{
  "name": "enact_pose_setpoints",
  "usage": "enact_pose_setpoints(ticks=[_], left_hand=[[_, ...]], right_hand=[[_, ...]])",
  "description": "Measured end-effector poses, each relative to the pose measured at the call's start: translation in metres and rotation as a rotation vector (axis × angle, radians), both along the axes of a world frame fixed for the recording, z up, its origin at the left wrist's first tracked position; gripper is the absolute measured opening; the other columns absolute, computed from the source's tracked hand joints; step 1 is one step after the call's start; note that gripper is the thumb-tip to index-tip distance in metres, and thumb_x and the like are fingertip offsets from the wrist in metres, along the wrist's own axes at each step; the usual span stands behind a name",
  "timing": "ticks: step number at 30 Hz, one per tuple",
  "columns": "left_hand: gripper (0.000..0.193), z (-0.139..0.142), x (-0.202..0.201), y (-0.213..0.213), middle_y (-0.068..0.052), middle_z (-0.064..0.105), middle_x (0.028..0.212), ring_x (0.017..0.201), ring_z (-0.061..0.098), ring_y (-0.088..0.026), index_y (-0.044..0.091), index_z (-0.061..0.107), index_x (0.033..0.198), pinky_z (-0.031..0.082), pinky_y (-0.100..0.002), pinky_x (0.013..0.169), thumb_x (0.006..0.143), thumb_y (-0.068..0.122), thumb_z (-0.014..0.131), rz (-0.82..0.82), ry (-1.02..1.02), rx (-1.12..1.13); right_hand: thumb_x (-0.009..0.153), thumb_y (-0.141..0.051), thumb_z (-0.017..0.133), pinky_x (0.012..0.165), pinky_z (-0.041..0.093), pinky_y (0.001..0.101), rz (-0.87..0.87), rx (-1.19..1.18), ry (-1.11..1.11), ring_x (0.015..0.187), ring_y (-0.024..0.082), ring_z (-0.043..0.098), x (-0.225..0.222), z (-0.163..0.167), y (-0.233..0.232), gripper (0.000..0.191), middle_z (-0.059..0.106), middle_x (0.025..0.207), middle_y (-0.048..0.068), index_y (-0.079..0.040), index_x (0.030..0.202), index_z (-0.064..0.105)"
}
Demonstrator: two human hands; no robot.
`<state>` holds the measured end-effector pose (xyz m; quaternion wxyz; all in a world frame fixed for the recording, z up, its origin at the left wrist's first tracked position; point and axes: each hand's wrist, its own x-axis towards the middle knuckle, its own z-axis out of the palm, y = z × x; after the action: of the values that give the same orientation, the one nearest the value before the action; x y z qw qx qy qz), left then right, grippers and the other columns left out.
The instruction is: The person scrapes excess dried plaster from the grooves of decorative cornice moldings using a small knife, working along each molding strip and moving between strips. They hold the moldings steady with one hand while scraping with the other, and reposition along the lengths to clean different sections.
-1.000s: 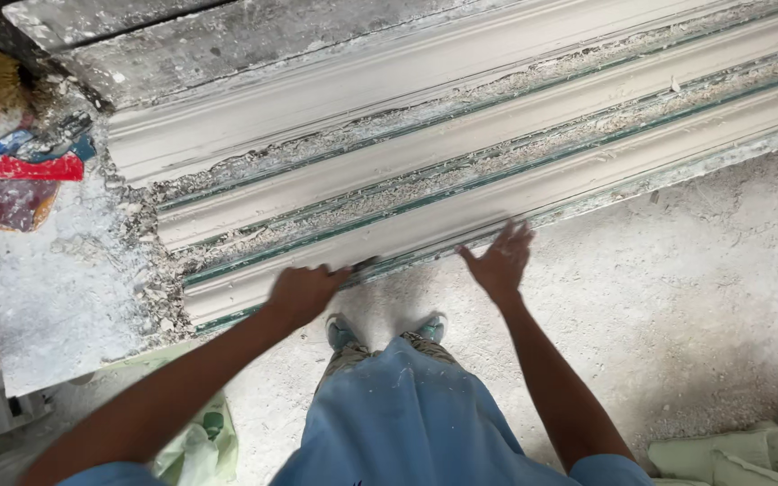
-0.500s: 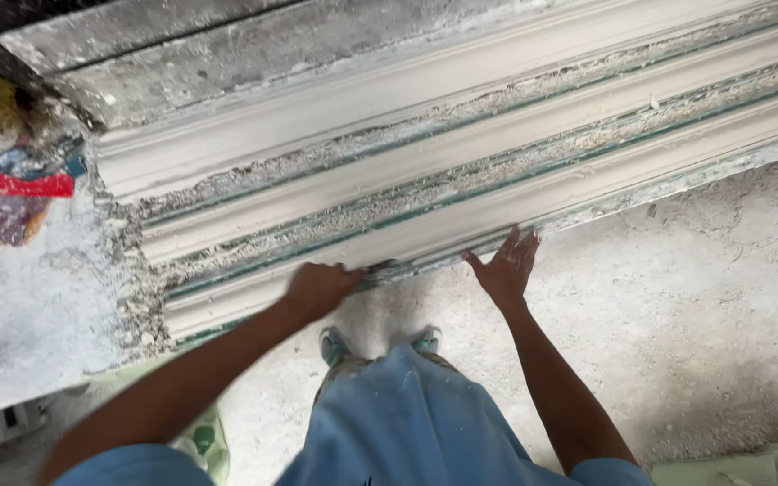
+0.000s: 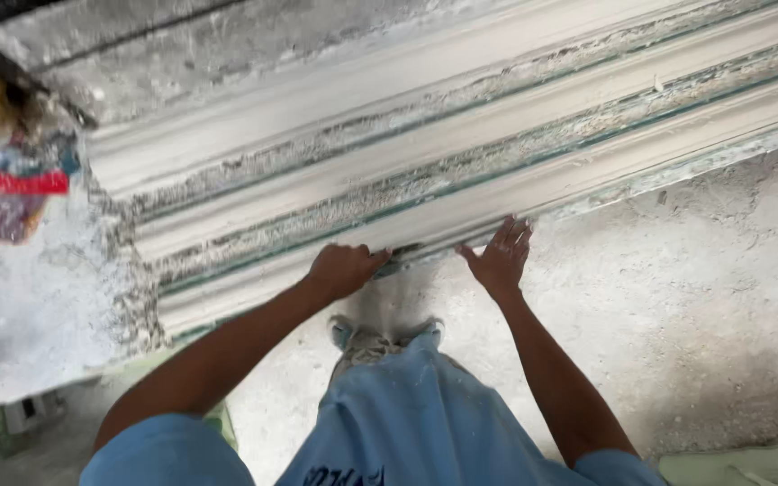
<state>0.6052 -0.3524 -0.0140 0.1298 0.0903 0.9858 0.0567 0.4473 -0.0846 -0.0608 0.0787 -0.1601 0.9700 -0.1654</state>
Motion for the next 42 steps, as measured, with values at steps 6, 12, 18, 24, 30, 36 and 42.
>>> enact_pose_setpoints(ticks=[6, 12, 18, 24, 30, 36, 42], left_hand=[[0.039, 0.039, -0.024, 0.006, -0.01, 0.072, 0.076, 0.065, 0.072, -0.031, 0.022, 0.065, 0.133, 0.052, -0.045, 0.047, 0.095, 0.02, 0.062, -0.039, -0.044, -0.02], [0.025, 0.056, -0.051, 0.005, -0.01, 0.071, 0.078, 0.072, 0.072, -0.032, 0.021, 0.073, 0.118, 0.056, -0.047, 0.056, 0.098, 0.019, 0.059, -0.074, -0.128, -0.036], [0.032, 0.053, -0.01, -0.009, -0.01, 0.07, 0.08, 0.063, 0.07, -0.031, 0.023, 0.064, 0.132, 0.055, -0.046, 0.049, 0.101, 0.024, 0.056, 0.038, -0.003, 0.138], [0.042, 0.023, 0.023, -0.012, -0.008, 0.07, 0.09, 0.061, 0.07, -0.031, 0.025, 0.057, 0.141, 0.055, -0.045, 0.047, 0.099, 0.027, 0.056, 0.121, -0.021, 0.194], [0.052, 0.017, -0.014, 0.004, -0.012, 0.071, 0.088, 0.067, 0.072, -0.032, 0.022, 0.058, 0.142, 0.056, -0.048, 0.053, 0.091, 0.016, 0.06, 0.005, -0.011, 0.141], [0.03, 0.049, -0.063, 0.003, -0.011, 0.072, 0.079, 0.07, 0.072, -0.033, 0.024, 0.065, 0.13, 0.055, -0.051, 0.058, 0.102, 0.03, 0.057, -0.048, -0.072, 0.174], [0.039, 0.045, -0.029, 0.007, -0.011, 0.07, 0.084, 0.059, 0.071, -0.031, 0.022, 0.058, 0.14, 0.054, -0.047, 0.046, 0.101, 0.024, 0.053, -0.002, 0.007, 0.171]], right_hand=[[0.075, -0.089, 0.059, 0.119, 0.024, 0.0648, -0.034, 0.009, 0.058, 0.155, 0.053, 0.008, 0.008, -0.004, -0.002, 0.138, 0.012, 0.161, 0.043, 0.01, 0.16, 0.014], [0.074, -0.087, 0.061, 0.12, 0.021, 0.0643, -0.061, 0.001, 0.004, 0.154, 0.053, 0.006, 0.005, -0.006, -0.001, 0.139, 0.009, 0.162, 0.044, 0.009, 0.161, 0.012], [0.076, -0.086, 0.061, 0.121, 0.019, 0.0633, -0.067, 0.029, -0.046, 0.155, 0.053, 0.005, 0.006, -0.003, 0.0, 0.136, 0.007, 0.163, 0.041, 0.007, 0.162, 0.01], [0.079, -0.082, 0.064, 0.123, 0.018, 0.0631, -0.122, 0.047, 0.021, 0.154, 0.055, 0.003, -0.02, 0.005, 0.032, 0.133, 0.006, 0.164, 0.039, 0.011, 0.16, 0.014], [0.083, -0.073, 0.068, 0.122, 0.017, 0.0624, -0.133, -0.015, -0.059, 0.157, 0.052, 0.004, -0.043, 0.006, 0.042, 0.126, 0.005, 0.166, 0.039, 0.014, 0.158, 0.016], [0.081, -0.074, 0.071, 0.123, 0.019, 0.0624, -0.173, 0.072, -0.097, 0.156, 0.051, 0.008, -0.041, 0.016, 0.036, 0.123, 0.007, 0.169, 0.032, 0.008, 0.159, 0.022], [0.077, -0.073, 0.074, 0.12, 0.02, 0.0643, -0.192, 0.039, -0.066, 0.153, 0.055, 0.01, -0.039, 0.023, 0.035, 0.125, 0.008, 0.169, 0.029, 0.007, 0.159, 0.024]])
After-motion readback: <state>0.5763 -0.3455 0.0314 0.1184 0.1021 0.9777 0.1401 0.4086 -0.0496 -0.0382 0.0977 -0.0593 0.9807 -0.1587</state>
